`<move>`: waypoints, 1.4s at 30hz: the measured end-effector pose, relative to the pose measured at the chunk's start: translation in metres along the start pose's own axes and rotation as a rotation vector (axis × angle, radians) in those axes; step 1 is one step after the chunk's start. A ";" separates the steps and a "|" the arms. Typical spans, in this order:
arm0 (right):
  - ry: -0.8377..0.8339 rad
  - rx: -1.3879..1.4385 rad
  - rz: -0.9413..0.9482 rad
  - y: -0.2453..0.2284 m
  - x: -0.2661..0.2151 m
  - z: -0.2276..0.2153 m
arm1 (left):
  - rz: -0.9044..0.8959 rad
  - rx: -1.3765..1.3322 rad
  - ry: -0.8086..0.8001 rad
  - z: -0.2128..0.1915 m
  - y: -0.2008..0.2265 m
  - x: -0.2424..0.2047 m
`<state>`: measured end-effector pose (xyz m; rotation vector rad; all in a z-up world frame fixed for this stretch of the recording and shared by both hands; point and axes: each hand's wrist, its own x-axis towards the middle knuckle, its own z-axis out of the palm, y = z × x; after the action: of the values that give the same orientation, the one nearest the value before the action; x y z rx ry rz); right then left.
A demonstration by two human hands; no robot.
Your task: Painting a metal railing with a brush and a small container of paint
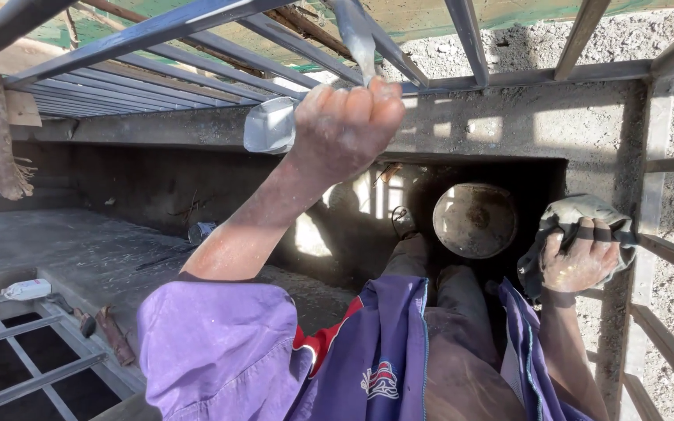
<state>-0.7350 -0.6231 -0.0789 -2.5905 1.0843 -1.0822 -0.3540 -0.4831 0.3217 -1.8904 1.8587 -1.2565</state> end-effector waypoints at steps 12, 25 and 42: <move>-0.005 -0.017 0.014 0.001 -0.002 -0.001 | 0.004 -0.009 0.130 0.013 -0.001 -0.015; 0.012 -0.025 0.025 0.002 -0.007 0.006 | -0.020 -0.413 -0.094 0.170 0.148 -0.077; -0.005 0.019 0.032 -0.003 0.000 -0.002 | -0.328 -0.784 -0.306 0.087 0.053 -0.020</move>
<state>-0.7348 -0.6210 -0.0763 -2.5512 1.1048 -1.0725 -0.3302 -0.5097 0.2244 -2.6604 2.0882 -0.2264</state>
